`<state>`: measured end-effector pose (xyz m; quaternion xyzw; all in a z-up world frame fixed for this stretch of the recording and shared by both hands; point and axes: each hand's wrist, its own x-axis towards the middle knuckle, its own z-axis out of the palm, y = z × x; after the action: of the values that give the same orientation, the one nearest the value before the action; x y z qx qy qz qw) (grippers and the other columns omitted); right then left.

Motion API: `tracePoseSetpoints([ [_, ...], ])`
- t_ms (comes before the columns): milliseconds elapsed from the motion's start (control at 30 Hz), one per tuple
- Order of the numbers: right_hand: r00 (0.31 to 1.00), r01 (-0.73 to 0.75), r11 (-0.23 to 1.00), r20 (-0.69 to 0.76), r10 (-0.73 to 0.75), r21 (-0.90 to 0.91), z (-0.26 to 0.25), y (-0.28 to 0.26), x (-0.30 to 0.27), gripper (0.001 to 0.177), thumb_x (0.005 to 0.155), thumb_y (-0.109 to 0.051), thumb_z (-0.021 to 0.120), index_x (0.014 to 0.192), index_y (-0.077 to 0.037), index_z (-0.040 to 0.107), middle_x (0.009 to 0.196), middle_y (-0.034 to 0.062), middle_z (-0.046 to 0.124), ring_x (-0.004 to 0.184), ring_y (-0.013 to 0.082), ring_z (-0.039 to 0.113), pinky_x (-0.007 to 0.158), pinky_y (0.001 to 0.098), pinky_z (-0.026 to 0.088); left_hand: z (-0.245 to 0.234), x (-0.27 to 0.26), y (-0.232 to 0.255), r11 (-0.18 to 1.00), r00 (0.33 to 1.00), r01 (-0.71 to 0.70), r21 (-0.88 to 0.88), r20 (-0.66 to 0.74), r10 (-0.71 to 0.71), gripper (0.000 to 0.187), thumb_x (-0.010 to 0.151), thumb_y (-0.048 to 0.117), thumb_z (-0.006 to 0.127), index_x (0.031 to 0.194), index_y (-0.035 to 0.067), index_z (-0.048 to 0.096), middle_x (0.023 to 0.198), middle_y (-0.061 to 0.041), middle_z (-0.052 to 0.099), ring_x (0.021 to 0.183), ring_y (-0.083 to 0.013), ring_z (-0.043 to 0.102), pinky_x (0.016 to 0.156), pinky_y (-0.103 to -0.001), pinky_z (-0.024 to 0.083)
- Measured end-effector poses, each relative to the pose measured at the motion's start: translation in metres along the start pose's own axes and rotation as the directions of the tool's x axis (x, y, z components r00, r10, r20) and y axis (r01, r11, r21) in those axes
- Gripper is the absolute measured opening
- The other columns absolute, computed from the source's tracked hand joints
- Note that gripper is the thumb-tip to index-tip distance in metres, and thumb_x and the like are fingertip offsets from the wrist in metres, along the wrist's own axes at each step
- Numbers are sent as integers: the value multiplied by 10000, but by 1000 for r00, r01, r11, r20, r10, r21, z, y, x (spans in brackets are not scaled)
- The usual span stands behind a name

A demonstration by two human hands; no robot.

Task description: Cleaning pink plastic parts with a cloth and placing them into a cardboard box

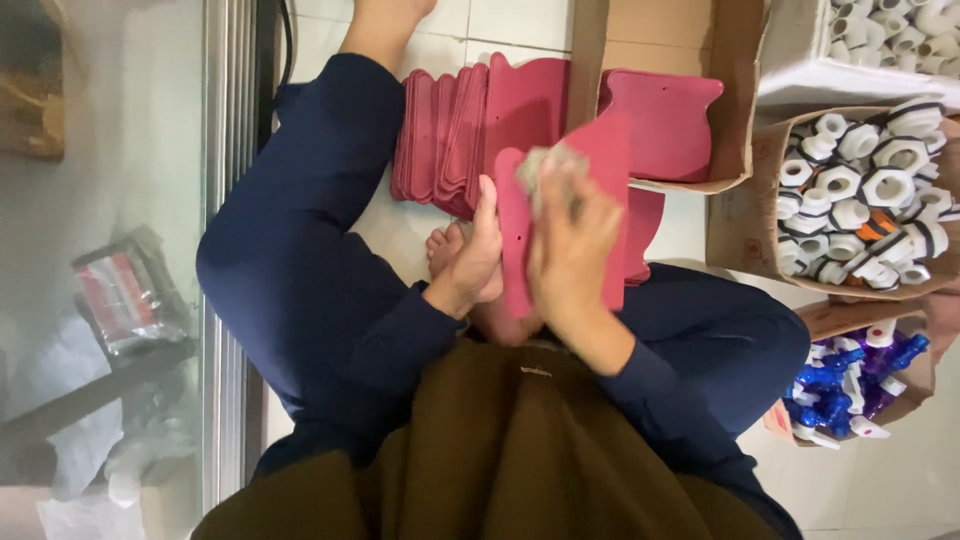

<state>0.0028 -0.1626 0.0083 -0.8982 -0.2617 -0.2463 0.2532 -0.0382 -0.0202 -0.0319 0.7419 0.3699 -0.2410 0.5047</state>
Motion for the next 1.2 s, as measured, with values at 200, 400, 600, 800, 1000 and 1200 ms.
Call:
tracePoseSetpoints([
  [200, 985, 166, 975, 31, -172, 148, 19, 8, -43, 354, 973, -93, 573, 1297, -97, 717, 1241, 215, 614, 1032, 387, 590, 900, 479, 457, 55, 142, -84, 270, 884, 211, -939, 302, 358, 782, 922, 761, 520, 1229, 70, 718, 1193, -186, 720, 1106, -317, 704, 980, -486, 558],
  [400, 990, -129, 990, -42, 131, 53, -8, 7, -7, 459, 991, 34, 599, 1439, -67, 615, 1289, 199, 518, 1136, 422, 486, 997, 486, 392, -8, -31, 60, 220, 868, 146, -965, 231, 440, 692, 911, 723, 556, 1215, 126, 726, 1171, -136, 730, 1082, -306, 708, 919, -515, 585],
  [600, 725, -683, 535, 544, 421, 496, -30, -58, -14, 439, 1055, -332, 550, 686, -112, 459, 583, -65, 341, 567, 81, 304, 515, 326, 310, -22, -33, 54, 491, 976, 208, -846, 212, -48, 667, 795, 814, 384, 697, 172, 537, 574, 13, 531, 596, -108, 586, 694, -237, 550],
  [800, 995, 83, 990, -73, -75, 118, 19, 60, -77, 316, 987, -61, 568, 1267, -41, 715, 1230, 217, 596, 1003, 403, 563, 854, 478, 436, -25, -12, 51, 0, 912, 80, -997, 73, 404, 711, 879, 746, 564, 1225, 139, 700, 1217, -99, 714, 1130, -280, 675, 1089, -486, 486],
  [1000, 798, -562, 699, 66, 599, 442, -21, 144, -95, 131, 1099, -87, 588, 1138, 11, 666, 1062, 104, 516, 797, 152, 496, 705, 287, 446, -24, -11, 47, 145, 953, -116, -983, -69, 296, 668, 947, 718, 473, 1334, 196, 629, 1255, -43, 692, 1181, -275, 653, 1076, -457, 486],
  [1200, 826, -563, 766, 184, 533, 309, -69, 67, -42, 220, 989, -224, 790, 848, -82, 698, 799, 113, 617, 715, 314, 589, 720, 398, 449, 41, 34, -34, 956, 986, 4, -295, -159, -53, 998, 887, 806, 11, 1501, 162, 464, 1268, -225, 662, 1344, -447, 486, 1202, -550, 250],
])
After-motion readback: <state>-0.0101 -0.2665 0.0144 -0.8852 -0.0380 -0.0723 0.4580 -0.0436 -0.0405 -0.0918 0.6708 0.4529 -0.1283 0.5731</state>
